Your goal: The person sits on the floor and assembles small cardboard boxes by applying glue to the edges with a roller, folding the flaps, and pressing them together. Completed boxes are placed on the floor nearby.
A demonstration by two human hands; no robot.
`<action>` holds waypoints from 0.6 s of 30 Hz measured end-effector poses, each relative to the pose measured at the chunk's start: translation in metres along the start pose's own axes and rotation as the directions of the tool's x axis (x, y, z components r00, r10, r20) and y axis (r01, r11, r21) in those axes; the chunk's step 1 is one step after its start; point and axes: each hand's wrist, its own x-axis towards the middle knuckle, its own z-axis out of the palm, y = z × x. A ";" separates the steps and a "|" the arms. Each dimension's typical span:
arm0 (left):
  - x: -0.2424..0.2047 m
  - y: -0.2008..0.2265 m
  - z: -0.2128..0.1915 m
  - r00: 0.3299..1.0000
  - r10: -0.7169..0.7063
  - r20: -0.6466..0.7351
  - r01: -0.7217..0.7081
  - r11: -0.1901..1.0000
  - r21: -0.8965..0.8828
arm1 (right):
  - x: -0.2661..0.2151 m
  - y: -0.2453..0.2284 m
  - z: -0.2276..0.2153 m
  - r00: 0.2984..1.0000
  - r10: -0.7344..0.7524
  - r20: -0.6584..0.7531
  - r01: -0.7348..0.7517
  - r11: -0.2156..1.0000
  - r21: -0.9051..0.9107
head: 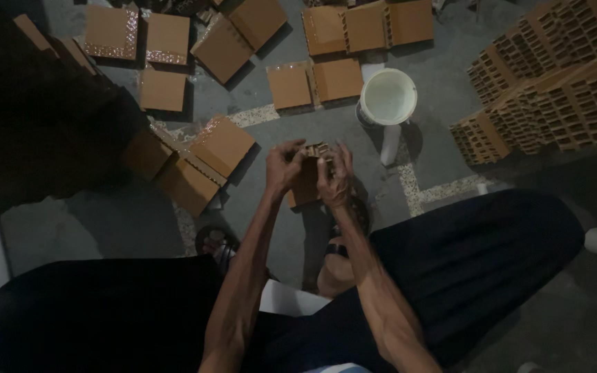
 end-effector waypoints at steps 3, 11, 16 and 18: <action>0.004 -0.006 0.003 0.999 0.039 0.023 -0.037 0.995 -0.098 | 0.000 0.003 0.000 1.000 0.018 -0.007 -0.018 1.000 0.013; 0.007 -0.016 -0.007 0.997 0.026 0.074 -0.006 0.967 -0.256 | -0.001 -0.005 0.003 0.998 0.052 -0.023 -0.053 0.997 -0.052; 0.004 -0.001 -0.011 0.997 -0.061 -0.045 0.055 0.992 -0.112 | -0.001 -0.008 0.000 0.993 0.115 0.019 -0.115 0.993 -0.019; 0.002 0.007 -0.019 0.997 -0.078 -0.013 0.073 0.966 -0.248 | 0.000 -0.008 0.001 0.999 0.053 0.007 -0.052 0.997 -0.053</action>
